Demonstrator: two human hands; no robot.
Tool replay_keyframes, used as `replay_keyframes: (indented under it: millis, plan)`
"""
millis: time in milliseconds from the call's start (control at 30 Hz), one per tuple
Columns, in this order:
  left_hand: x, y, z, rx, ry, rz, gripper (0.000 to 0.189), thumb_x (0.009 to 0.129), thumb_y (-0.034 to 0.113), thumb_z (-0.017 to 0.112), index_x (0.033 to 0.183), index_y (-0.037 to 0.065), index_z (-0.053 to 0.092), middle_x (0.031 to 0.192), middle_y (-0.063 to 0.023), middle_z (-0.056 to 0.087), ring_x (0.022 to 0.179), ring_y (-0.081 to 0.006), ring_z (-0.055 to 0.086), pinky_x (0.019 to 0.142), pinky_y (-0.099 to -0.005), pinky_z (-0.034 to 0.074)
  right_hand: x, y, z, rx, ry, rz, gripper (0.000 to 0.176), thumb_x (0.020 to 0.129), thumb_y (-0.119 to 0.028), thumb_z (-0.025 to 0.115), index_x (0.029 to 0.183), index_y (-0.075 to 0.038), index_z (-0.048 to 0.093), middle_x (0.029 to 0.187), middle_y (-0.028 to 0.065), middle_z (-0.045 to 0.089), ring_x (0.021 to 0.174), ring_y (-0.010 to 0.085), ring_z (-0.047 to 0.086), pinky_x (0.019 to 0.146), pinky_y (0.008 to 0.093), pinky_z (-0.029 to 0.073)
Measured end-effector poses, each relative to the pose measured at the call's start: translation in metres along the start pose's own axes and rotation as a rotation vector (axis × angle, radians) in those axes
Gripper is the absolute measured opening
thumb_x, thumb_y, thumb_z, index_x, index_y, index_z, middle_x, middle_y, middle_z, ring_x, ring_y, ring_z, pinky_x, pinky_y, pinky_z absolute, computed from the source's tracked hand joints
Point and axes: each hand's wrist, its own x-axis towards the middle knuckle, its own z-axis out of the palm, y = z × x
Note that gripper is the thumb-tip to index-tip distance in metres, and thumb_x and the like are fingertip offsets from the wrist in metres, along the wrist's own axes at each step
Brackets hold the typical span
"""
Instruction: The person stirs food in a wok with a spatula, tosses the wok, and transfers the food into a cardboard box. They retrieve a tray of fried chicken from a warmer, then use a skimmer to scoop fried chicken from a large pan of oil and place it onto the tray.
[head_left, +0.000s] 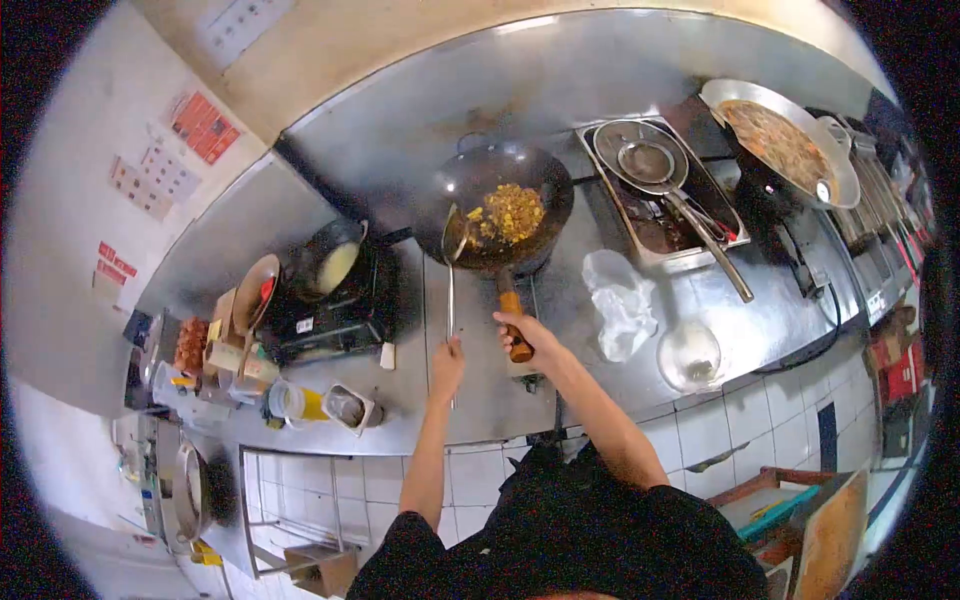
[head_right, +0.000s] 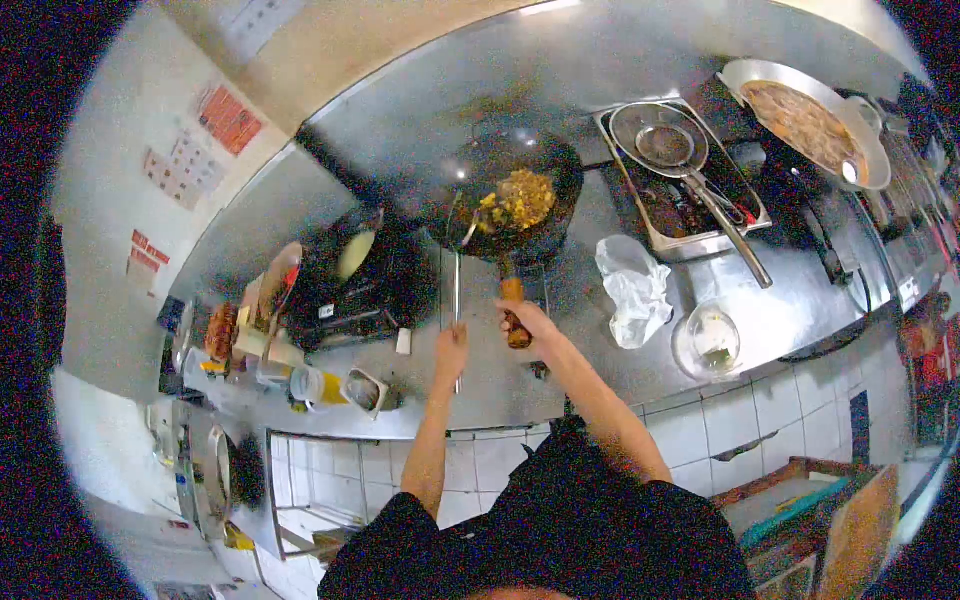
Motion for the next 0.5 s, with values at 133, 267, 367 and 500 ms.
replay_keyframes:
  millis: [133, 267, 367, 500]
  plan:
    - [0.007, 0.015, -0.004, -0.132, -0.004, -0.032, 0.043, 0.095, 0.033, 0.043, 0.09, -0.006, 0.059, 0.068, -0.0277, 0.057, 0.066, -0.0441, 0.058, 0.059, -0.0452, 0.043, 0.01, -0.007, -0.005, 0.025, -0.025, -0.012, 0.022, 0.083, -0.017, 0.067, 0.087, -0.01, 0.046, 0.069, -0.0007, 0.052, 0.05, 0.0068, 0.046, 0.042, 0.0216, 0.04]
    - [0.012, -0.032, 0.016, -0.052, -0.1, 0.007, 0.046, 0.095, 0.037, 0.043, 0.081, -0.005, 0.056, 0.063, -0.0249, 0.055, 0.061, -0.0374, 0.057, 0.056, -0.043, 0.042, 0.028, 0.002, -0.011, 0.041, -0.047, -0.065, 0.022, 0.083, -0.017, 0.067, 0.084, -0.01, 0.046, 0.066, -0.0009, 0.05, 0.049, 0.0066, 0.045, 0.041, 0.0212, 0.039]
    - [-0.032, 0.0, -0.026, -0.165, -0.067, 0.015, 0.046, 0.095, 0.037, 0.042, 0.077, -0.004, 0.054, 0.053, -0.017, 0.046, 0.049, -0.0253, 0.048, 0.051, -0.0376, 0.039, 0.013, 0.005, 0.01, -0.023, 0.013, -0.12, 0.021, 0.083, -0.012, 0.064, 0.077, -0.009, 0.043, 0.061, -0.0017, 0.044, 0.047, 0.0065, 0.041, 0.041, 0.0208, 0.037]
    - [-0.106, -0.021, -0.061, -0.456, 0.031, 0.056, 0.041, 0.095, 0.034, 0.044, 0.08, -0.003, 0.052, 0.052, -0.0098, 0.04, 0.048, -0.0151, 0.041, 0.046, -0.0359, 0.033, -0.04, -0.03, 0.027, -0.053, -0.215, -0.038, 0.02, 0.082, -0.009, 0.057, 0.07, -0.01, 0.041, 0.058, -0.002, 0.041, 0.046, 0.0083, 0.04, 0.04, 0.0222, 0.034]
